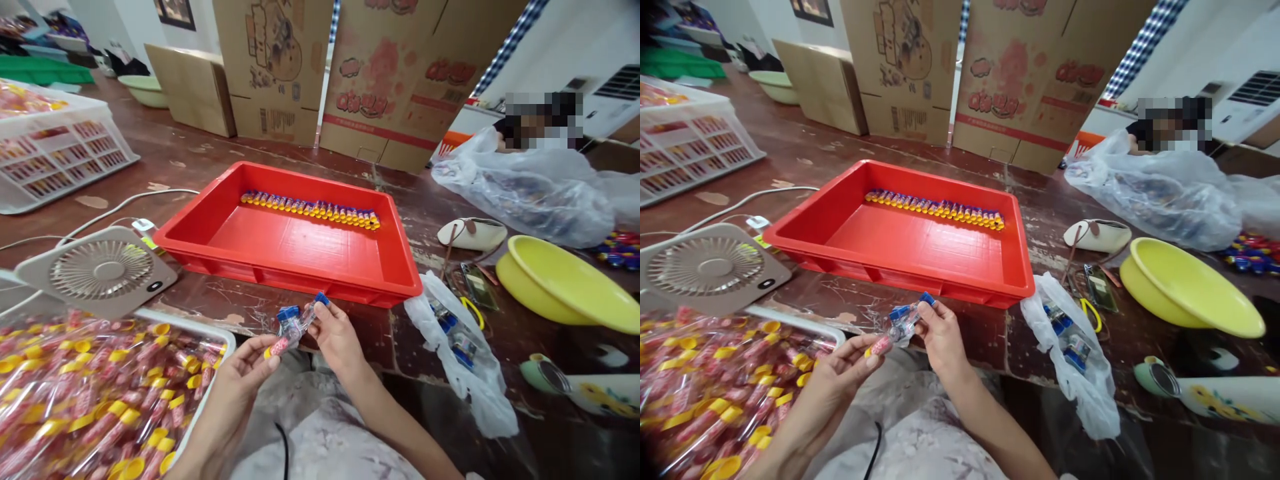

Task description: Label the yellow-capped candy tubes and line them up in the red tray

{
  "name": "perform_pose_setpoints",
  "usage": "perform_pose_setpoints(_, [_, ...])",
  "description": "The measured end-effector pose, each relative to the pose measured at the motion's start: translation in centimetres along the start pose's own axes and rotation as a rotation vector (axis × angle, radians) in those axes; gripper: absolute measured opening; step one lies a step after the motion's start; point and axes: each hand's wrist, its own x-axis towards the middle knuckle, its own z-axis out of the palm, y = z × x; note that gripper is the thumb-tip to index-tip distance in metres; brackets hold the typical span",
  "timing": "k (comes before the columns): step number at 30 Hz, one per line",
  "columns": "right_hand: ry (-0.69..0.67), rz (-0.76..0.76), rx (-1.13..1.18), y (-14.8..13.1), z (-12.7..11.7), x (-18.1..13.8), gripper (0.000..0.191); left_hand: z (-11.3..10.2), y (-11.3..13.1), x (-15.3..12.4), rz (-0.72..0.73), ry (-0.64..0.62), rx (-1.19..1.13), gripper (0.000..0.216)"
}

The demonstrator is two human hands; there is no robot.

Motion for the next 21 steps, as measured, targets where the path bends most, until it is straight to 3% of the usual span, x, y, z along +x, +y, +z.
perform_pose_setpoints(10, [-0.105,0.012,0.034,0.3,0.4,-0.7,0.026,1.4,0.2,-0.2,-0.056,0.044,-0.072,0.045])
perform_pose_setpoints(17, [-0.160,-0.142,-0.277,0.8,0.3,-1.0,0.022,1.7,0.3,-0.5,-0.071,-0.021,-0.046,0.039])
perform_pose_setpoints(21, [-0.218,-0.144,-0.322,1.3,0.3,-1.2,0.024,1.8,0.4,-0.4,-0.036,-0.005,-0.038,0.043])
